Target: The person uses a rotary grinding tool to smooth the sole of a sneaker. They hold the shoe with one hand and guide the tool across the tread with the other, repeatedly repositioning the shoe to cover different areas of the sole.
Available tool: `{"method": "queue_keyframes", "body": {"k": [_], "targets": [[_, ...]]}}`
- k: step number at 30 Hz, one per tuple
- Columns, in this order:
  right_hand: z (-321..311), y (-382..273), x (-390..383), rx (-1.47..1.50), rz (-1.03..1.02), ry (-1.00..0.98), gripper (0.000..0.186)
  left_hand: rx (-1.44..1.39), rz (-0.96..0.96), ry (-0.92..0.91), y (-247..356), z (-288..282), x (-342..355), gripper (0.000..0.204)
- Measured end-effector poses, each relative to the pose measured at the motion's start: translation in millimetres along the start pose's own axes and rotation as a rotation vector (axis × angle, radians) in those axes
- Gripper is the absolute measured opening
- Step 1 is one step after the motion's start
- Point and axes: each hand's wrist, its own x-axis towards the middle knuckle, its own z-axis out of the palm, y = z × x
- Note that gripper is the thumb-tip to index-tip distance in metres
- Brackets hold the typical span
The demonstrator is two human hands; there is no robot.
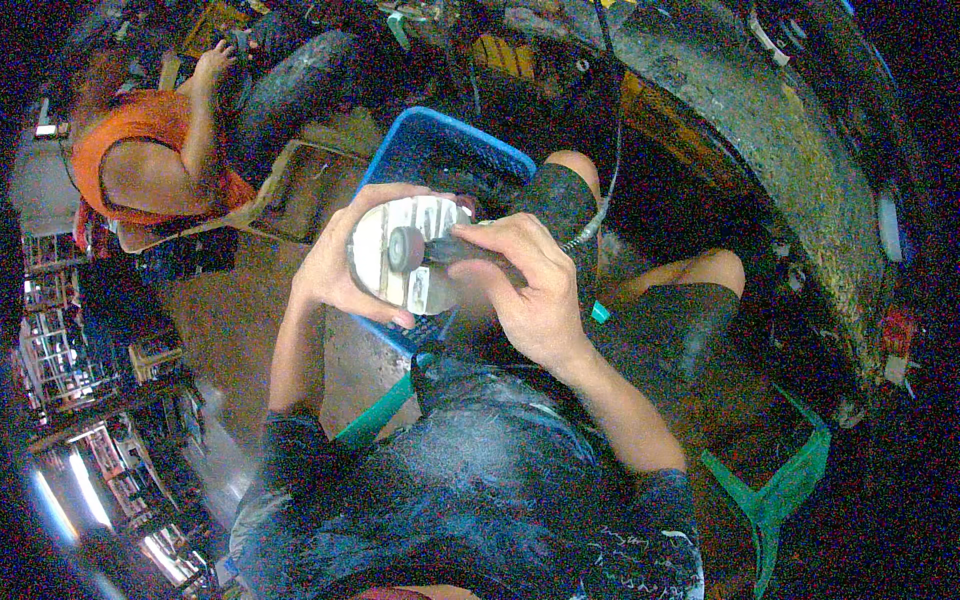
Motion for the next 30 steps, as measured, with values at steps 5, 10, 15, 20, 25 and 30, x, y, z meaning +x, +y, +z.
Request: {"method": "queue_keyframes", "body": {"k": [5, 10, 15, 20, 25, 30], "targets": [[0, -1, 1, -0.004, -0.008, -0.003, 0.031, 0.013, 0.029, 0.007, 0, 0, 0, 0.121], [0, -1, 1, 0.003, 0.000, -0.001, 0.030, 0.002, 0.024, 0.014, 2, 1, 0, 0.118], [-3, -2, 4, -0.008, -0.005, 0.009, 0.030, 0.012, 0.019, 0.012, 6, 0, 1, 0.117], [-5, -2, 11, 0.003, 0.021, 0.043, 0.030, 0.075, 0.020, 0.002, 9, -2, 2, 0.118], [-2, -1, 14, 0.010, 0.012, 0.037, 0.031, 0.076, 0.016, 0.001, 10, -1, 3, 0.118], [1, -1, 11, 0.020, -0.003, 0.039, 0.031, 0.112, 0.010, -0.003, 13, -3, 2, 0.118]]}}
